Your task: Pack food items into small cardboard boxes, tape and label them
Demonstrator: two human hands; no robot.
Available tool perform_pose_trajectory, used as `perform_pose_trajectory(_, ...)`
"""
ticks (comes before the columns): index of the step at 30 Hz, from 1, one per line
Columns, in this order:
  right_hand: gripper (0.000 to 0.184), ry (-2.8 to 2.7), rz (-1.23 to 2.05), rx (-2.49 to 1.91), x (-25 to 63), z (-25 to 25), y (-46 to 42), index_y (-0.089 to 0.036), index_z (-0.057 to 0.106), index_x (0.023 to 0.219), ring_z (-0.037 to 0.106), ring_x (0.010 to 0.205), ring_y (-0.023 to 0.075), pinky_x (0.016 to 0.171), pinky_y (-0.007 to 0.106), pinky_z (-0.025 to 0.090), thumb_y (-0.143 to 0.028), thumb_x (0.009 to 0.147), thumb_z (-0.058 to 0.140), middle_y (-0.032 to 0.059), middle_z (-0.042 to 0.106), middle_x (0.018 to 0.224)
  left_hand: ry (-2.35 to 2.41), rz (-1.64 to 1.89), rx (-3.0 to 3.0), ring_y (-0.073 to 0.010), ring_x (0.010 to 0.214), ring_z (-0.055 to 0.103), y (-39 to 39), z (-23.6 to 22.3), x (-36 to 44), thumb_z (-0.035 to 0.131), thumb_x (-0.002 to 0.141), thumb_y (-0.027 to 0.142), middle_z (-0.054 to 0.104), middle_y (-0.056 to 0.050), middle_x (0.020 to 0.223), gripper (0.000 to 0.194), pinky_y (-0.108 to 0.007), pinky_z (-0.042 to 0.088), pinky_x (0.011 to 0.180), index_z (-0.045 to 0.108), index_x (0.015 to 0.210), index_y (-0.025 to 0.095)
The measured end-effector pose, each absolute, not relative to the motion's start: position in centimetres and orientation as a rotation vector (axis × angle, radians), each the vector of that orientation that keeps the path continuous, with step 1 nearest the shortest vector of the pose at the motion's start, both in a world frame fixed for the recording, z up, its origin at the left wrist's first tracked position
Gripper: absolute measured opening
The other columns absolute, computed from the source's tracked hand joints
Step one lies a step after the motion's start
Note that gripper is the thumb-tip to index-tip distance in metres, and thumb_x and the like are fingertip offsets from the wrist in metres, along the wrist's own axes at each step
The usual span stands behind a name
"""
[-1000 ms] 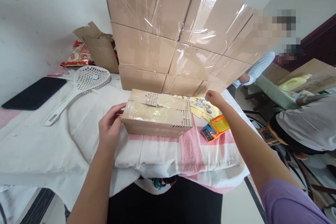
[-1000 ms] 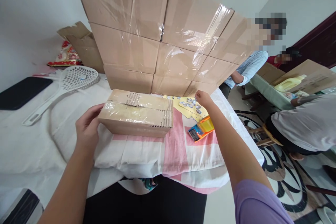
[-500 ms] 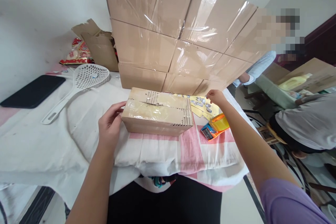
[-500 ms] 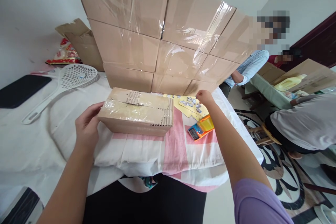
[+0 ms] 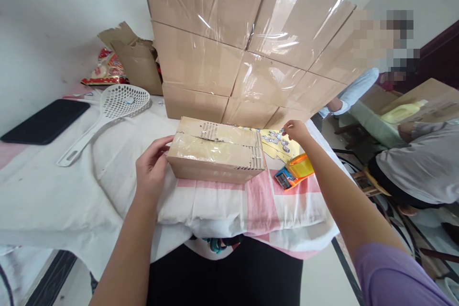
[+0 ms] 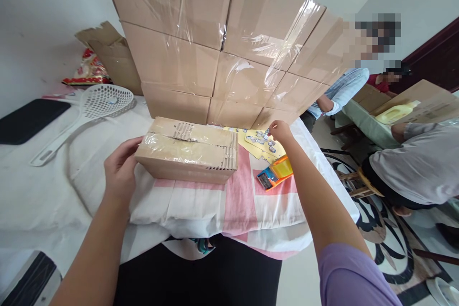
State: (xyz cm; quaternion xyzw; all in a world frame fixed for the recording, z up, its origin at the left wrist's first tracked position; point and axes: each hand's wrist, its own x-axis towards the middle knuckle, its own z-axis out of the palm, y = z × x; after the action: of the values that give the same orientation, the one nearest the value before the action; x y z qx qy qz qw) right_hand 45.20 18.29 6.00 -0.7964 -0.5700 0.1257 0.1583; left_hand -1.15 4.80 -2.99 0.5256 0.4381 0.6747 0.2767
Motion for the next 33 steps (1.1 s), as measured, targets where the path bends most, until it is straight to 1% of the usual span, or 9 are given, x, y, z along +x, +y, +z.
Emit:
perform_pose_trajectory(3, 0.011, -1.611, 0.343, -2.269, 45.3, 6.0, 18.4, -0.016, 0.062, 0.084, 0.060, 0.052, 0.0110, 0.061, 0.026, 0.051, -0.006, 0.079, 0.059, 0.0050, 0.073, 0.083, 1.187, 1.797, 1.411, -0.0199, 0.101, 0.069, 4.9, -3.1, -1.2, 0.060, 0.089, 0.021, 0.074, -0.003, 0.118, 0.032, -0.030, 0.057, 0.081, 0.076, 0.116, 0.025)
perform_pose_trajectory(7, 0.011, -1.602, 0.235, -2.241, 45.4, 6.1, 18.6, -0.015, 0.064, 0.070, 0.066, 0.086, 0.0199, 0.081, 0.030, 0.053, -0.004, 0.072, 0.063, 0.0120, 0.070, 0.099, 1.177, 1.782, 1.416, -0.0207, 0.102, 0.068, 5.0, -3.2, -1.4, 0.060, 0.089, 0.022, 0.074, -0.005, 0.119, 0.032, -0.031, 0.057, 0.083, 0.075, 0.117, 0.022)
perform_pose_trajectory(9, 0.012, -1.577, 0.210, -2.232, 45.4, 6.2, 18.7, -0.016, 0.063, 0.066, 0.065, 0.092, 0.0228, 0.085, 0.032, 0.052, -0.005, 0.071, 0.063, 0.0126, 0.069, 0.095, 1.183, 1.783, 1.414, -0.0198, 0.101, 0.069, 5.0, -3.2, -1.4, 0.060, 0.089, 0.023, 0.074, -0.004, 0.118, 0.032, -0.031, 0.056, 0.083, 0.075, 0.117, 0.022)
perform_pose_trajectory(13, 0.012, -1.452, 0.289, -2.248, 45.6, 6.5, 18.4, -0.016, 0.059, 0.070, 0.062, 0.068, 0.0203, 0.071, 0.034, 0.050, -0.007, 0.077, 0.060, 0.0074, 0.064, 0.066, 1.182, 1.775, 1.418, -0.0179, 0.097, 0.068, 4.9, -3.0, -1.2, 0.059, 0.088, 0.023, 0.073, -0.004, 0.118, 0.033, -0.030, 0.056, 0.084, 0.075, 0.117, 0.023)
perform_pose_trajectory(17, 0.010, -1.350, 0.426, -2.146, 45.5, 6.7, 18.1, -0.019, 0.052, 0.082, 0.052, 0.051, 0.0133, 0.059, 0.029, 0.043, -0.015, 0.091, 0.053, 0.0012, 0.058, 0.059, 1.216, 1.776, 1.402, -0.0196, 0.099, 0.068, 4.9, -3.0, -1.2, 0.060, 0.088, 0.025, 0.074, -0.005, 0.119, 0.032, -0.031, 0.056, 0.083, 0.075, 0.116, 0.024)
perform_pose_trajectory(20, 0.016, -1.355, 0.680, -2.023, 45.0, 7.1, 17.7, -0.022, 0.046, 0.083, 0.040, 0.047, 0.0095, 0.052, 0.025, 0.035, -0.024, 0.095, 0.056, -0.0057, 0.047, 0.055, 1.209, 1.770, 1.402, -0.0187, 0.097, 0.068, 4.9, -3.2, -1.2, 0.060, 0.088, 0.024, 0.074, -0.004, 0.119, 0.033, -0.030, 0.056, 0.082, 0.075, 0.117, 0.024)
perform_pose_trajectory(26, 0.031, -1.439, 1.292, -1.706, 44.2, 9.4, 16.9, -0.021, 0.045, 0.076, 0.034, 0.049, 0.0077, 0.050, 0.023, 0.029, -0.036, 0.084, 0.071, -0.0056, 0.044, 0.056, 1.225, 1.765, 1.406, -0.0188, 0.098, 0.068, 5.2, -3.2, -1.3, 0.061, 0.087, 0.024, 0.075, -0.003, 0.119, 0.032, -0.030, 0.055, 0.086, 0.076, 0.116, 0.025)
perform_pose_trajectory(30, 0.039, -1.452, 1.452, -1.408, 42.4, 11.0, 15.0, -0.024, 0.041, 0.073, 0.024, 0.048, 0.0086, 0.050, 0.023, 0.028, -0.044, 0.080, 0.073, -0.0103, 0.026, 0.052, 1.285, 1.787, 1.378, -0.0221, 0.097, 0.070, 5.4, -3.6, -1.5, 0.064, 0.085, 0.026, 0.076, -0.002, 0.112, 0.027, -0.033, 0.057, 0.085, 0.077, 0.108, 0.024)
perform_pose_trajectory(33, 0.041, -1.335, 1.533, -0.961, 39.1, 10.9, 12.1, -0.026, 0.042, 0.078, 0.014, 0.046, 0.0092, 0.048, 0.024, 0.025, -0.043, 0.075, 0.079, -0.0123, 0.015, 0.051, 1.361, 1.807, 1.359, -0.0257, 0.106, 0.069, 5.6, -4.2, -1.8, 0.066, 0.083, 0.028, 0.077, 0.000, 0.110, 0.026, -0.036, 0.057, 0.094, 0.077, 0.106, 0.025)
